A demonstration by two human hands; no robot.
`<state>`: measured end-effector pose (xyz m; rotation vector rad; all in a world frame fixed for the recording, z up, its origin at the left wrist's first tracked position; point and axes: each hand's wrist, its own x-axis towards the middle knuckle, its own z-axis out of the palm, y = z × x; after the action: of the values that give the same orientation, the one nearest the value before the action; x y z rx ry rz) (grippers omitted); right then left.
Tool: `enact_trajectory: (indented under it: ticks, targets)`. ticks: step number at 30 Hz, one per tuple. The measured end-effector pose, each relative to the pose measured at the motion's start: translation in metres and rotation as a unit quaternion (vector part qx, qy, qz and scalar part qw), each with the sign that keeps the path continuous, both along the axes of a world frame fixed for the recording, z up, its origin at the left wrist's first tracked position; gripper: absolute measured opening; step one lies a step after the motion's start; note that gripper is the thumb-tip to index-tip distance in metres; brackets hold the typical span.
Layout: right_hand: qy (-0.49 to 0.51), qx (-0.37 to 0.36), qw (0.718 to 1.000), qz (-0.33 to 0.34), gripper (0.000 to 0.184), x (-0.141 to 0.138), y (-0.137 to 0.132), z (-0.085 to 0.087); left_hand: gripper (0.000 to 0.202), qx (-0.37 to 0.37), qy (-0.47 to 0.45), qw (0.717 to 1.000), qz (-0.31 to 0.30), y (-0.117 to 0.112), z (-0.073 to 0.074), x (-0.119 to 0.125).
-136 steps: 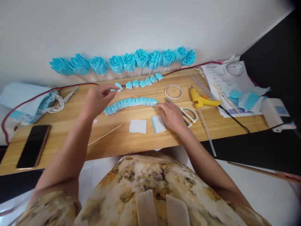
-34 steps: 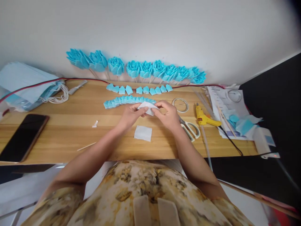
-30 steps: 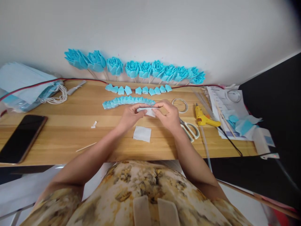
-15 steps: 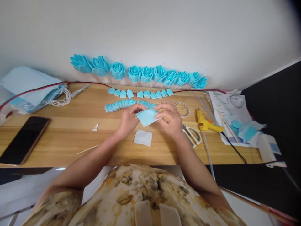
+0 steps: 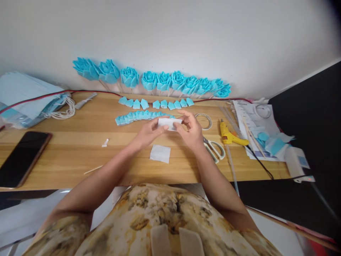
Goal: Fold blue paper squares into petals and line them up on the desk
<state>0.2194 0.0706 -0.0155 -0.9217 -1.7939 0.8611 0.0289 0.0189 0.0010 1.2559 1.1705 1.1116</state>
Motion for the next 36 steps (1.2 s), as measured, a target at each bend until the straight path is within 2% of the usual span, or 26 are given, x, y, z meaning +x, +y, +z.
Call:
enact_trajectory:
  ticks: [7,10,14,21,27,36]
  targets:
    - [0.011,-0.041,0.998,0.043,0.038,0.0,-0.002,0.003,0.039,-0.045,-0.087,0.992,0.076,0.006,-0.009,-0.003]
    - [0.046,-0.06,0.993,0.087,0.045,0.002,0.002,0.003,0.038,-0.044,-0.142,0.983,0.106,0.008,-0.009,-0.004]
    - [0.052,-0.038,0.99,0.126,0.046,0.003,0.005,0.002,0.039,-0.045,-0.206,0.971,0.114,0.009,-0.008,-0.006]
    - [0.0,0.008,0.997,0.082,0.035,0.0,0.003,0.0,0.04,-0.051,-0.23,0.966,0.11,0.008,-0.006,-0.003]
    - [0.003,-0.017,0.998,0.057,0.037,-0.003,0.002,-0.001,0.04,-0.055,-0.207,0.973,0.089,0.006,-0.01,-0.001]
    - [0.028,-0.027,0.999,0.03,0.038,-0.009,-0.002,-0.001,0.05,-0.012,-0.176,0.983,0.055,0.003,-0.01,0.005]
